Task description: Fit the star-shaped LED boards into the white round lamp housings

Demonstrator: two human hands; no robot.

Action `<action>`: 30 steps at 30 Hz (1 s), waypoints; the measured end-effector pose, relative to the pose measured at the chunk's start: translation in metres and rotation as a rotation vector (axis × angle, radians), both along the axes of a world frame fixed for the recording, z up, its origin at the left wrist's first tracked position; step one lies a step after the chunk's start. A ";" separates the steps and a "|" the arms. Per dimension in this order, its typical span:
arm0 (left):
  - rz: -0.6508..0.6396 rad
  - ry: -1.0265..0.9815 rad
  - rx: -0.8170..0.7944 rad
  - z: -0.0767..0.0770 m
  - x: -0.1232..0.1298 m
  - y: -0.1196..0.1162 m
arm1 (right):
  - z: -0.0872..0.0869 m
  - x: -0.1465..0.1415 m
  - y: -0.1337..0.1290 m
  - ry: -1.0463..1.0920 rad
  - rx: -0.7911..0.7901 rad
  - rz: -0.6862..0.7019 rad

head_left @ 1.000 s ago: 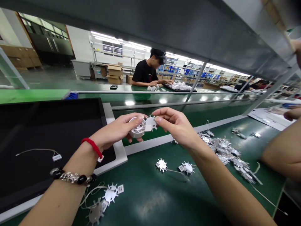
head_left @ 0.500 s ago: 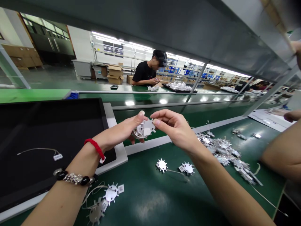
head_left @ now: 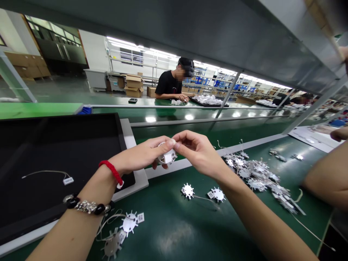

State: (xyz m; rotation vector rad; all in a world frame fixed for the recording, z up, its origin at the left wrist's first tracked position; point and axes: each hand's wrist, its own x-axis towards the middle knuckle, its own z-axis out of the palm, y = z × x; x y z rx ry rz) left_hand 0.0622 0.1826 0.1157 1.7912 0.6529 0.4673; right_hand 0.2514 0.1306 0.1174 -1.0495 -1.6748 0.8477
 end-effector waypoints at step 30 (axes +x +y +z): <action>0.090 -0.074 -0.093 0.002 0.005 -0.003 | 0.000 -0.001 -0.003 -0.201 0.281 -0.090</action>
